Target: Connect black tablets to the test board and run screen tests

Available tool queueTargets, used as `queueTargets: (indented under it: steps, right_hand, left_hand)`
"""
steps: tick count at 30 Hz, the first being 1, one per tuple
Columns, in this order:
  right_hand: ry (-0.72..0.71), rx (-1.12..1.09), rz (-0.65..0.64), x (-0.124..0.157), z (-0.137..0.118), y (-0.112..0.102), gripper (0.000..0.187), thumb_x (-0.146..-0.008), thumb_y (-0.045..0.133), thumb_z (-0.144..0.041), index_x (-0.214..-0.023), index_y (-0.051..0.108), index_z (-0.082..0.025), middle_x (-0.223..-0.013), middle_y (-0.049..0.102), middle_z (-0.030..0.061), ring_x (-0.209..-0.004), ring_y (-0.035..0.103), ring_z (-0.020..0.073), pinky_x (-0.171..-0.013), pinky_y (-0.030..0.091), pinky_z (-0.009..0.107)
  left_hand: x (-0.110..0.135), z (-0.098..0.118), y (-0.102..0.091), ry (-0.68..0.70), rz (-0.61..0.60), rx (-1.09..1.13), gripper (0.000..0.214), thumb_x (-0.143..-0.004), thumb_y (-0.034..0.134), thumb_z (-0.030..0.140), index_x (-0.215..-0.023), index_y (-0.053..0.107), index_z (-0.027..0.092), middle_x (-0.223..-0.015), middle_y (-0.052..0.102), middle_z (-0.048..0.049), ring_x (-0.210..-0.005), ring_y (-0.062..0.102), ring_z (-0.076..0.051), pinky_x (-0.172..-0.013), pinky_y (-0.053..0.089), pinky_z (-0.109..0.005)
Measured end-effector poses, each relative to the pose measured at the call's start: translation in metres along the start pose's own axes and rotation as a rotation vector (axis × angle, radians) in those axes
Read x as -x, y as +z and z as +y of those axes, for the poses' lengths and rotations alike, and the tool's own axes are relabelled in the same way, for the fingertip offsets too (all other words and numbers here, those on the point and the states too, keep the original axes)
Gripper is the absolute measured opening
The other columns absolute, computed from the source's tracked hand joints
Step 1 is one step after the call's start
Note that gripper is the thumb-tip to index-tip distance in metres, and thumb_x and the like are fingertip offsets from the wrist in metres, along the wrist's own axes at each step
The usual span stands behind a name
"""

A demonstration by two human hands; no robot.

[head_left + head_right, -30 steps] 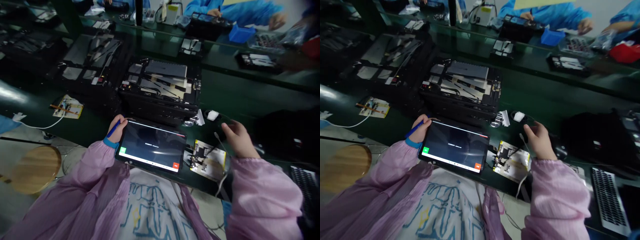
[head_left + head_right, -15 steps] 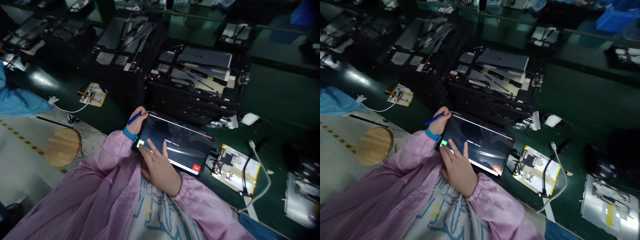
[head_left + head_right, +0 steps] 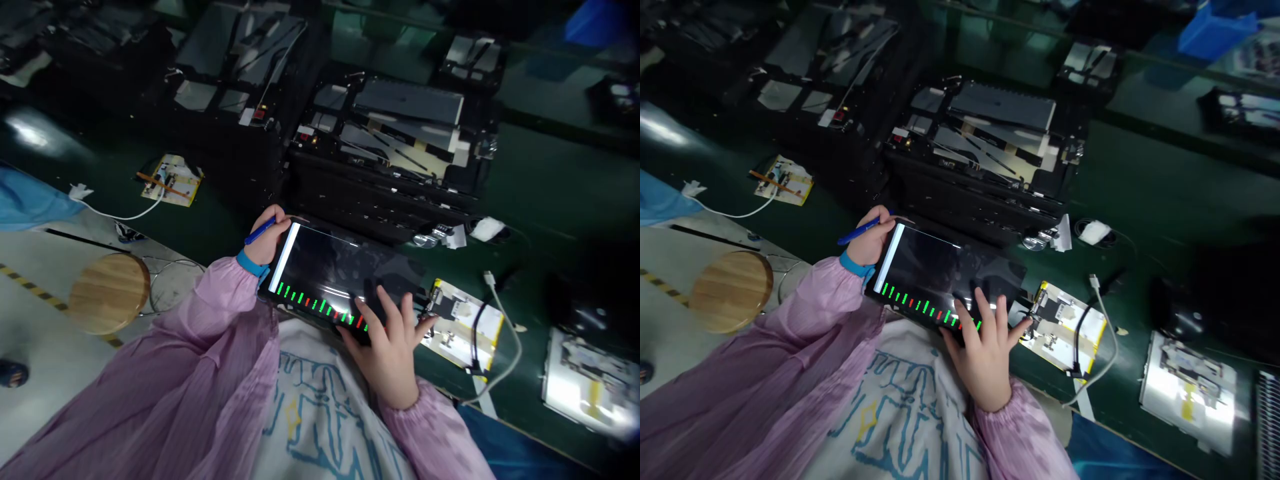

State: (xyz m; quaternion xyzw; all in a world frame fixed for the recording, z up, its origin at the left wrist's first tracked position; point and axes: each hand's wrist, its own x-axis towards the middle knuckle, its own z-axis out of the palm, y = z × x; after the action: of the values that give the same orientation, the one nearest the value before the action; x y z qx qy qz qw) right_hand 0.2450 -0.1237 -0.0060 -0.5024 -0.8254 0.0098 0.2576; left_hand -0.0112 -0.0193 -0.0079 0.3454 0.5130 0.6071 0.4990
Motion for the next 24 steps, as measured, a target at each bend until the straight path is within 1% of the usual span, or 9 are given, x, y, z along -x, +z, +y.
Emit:
queueTargets:
  steps: [3,6,10,12,14,17,19,21,24]
  right_hand:
    - [-0.018,-0.013,0.073,0.005,0.002,0.007,0.028,-0.081,0.064,-0.038,-0.104,0.061,-0.022,-0.126,0.057,0.0122,-0.136,0.032,0.0384,-0.102,0.01,0.075]
    - [-0.037,-0.003,0.132,0.008,0.002,0.011,0.025,-0.079,0.067,-0.035,-0.101,0.062,-0.023,-0.125,0.057,0.0111,-0.136,0.031,0.0383,-0.102,0.01,0.076]
    - [-0.076,0.049,0.121,0.012,0.003,0.011,0.026,-0.076,0.069,-0.028,-0.101,0.062,-0.026,-0.125,0.058,0.0083,-0.137,0.028,0.0393,-0.1,0.01,0.078]
    - [-0.043,0.048,0.135,0.015,0.004,0.012,0.033,-0.076,0.069,-0.029,-0.107,0.06,-0.027,-0.128,0.056,0.0082,-0.136,0.029,0.0401,-0.1,0.011,0.078]
    - [0.008,0.035,0.166,0.017,0.007,0.012,0.047,-0.075,0.07,-0.032,-0.119,0.055,-0.028,-0.133,0.052,0.0103,-0.135,0.03,0.0413,-0.1,0.013,0.078]
    - [0.05,0.009,0.198,0.019,0.014,0.012,0.072,-0.074,0.072,-0.039,-0.136,0.039,-0.026,-0.139,0.045,0.0149,-0.136,0.028,0.0432,-0.099,0.016,0.078]
    - [0.067,-0.006,0.213,0.018,0.018,0.013,0.084,-0.072,0.073,-0.043,-0.142,0.031,-0.025,-0.142,0.042,0.0167,-0.136,0.027,0.0434,-0.099,0.019,0.077]
    - [0.078,-0.007,0.219,0.017,0.021,0.014,0.09,-0.07,0.074,-0.046,-0.143,0.026,-0.025,-0.141,0.041,0.017,-0.135,0.028,0.0429,-0.099,0.021,0.077]
    - [0.081,0.012,0.212,0.015,0.022,0.016,0.093,-0.068,0.076,-0.046,-0.144,0.026,-0.027,-0.137,0.045,0.0158,-0.134,0.03,0.0423,-0.099,0.02,0.077]
  left_hand:
    - [-0.001,0.0,0.001,-0.009,-0.007,0.018,0.029,-0.072,0.064,0.017,-0.067,0.035,0.02,-0.066,0.058,0.0031,-0.066,0.057,-0.015,-0.063,0.046,-0.028]
    - [-0.002,-0.001,0.0,-0.013,-0.004,0.03,0.028,-0.072,0.063,0.016,-0.067,0.036,0.02,-0.065,0.057,0.0036,-0.067,0.058,-0.016,-0.063,0.046,-0.028]
    - [-0.002,-0.002,0.0,-0.022,0.04,0.032,0.028,-0.07,0.064,0.013,-0.066,0.037,0.02,-0.06,0.053,0.0041,-0.065,0.058,-0.016,-0.062,0.046,-0.028]
    - [-0.002,-0.001,0.001,-0.036,0.045,0.034,0.028,-0.07,0.064,0.012,-0.066,0.037,0.02,-0.058,0.052,0.0042,-0.062,0.058,-0.016,-0.06,0.046,-0.028]
    - [-0.001,0.002,0.002,-0.041,0.026,0.045,0.029,-0.07,0.064,0.013,-0.066,0.037,0.02,-0.058,0.053,0.0042,-0.06,0.057,-0.015,-0.058,0.045,-0.027]
    - [0.0,0.006,0.005,-0.03,-0.025,0.095,0.03,-0.067,0.065,0.015,-0.066,0.035,0.02,-0.061,0.057,0.0039,-0.059,0.057,-0.014,-0.058,0.044,-0.026]
    - [0.0,0.008,0.005,-0.019,-0.048,0.122,0.03,-0.067,0.064,0.016,-0.067,0.034,0.02,-0.063,0.059,0.0036,-0.06,0.058,-0.014,-0.06,0.045,-0.026]
    - [0.0,0.011,0.005,-0.008,-0.055,0.118,0.029,-0.067,0.064,0.016,-0.068,0.035,0.02,-0.065,0.061,0.0031,-0.061,0.059,-0.014,-0.062,0.046,-0.027]
    - [0.0,0.016,0.005,-0.009,-0.041,0.108,0.028,-0.069,0.063,0.015,-0.069,0.035,0.021,-0.069,0.065,0.0014,-0.064,0.061,-0.016,-0.064,0.048,-0.029]
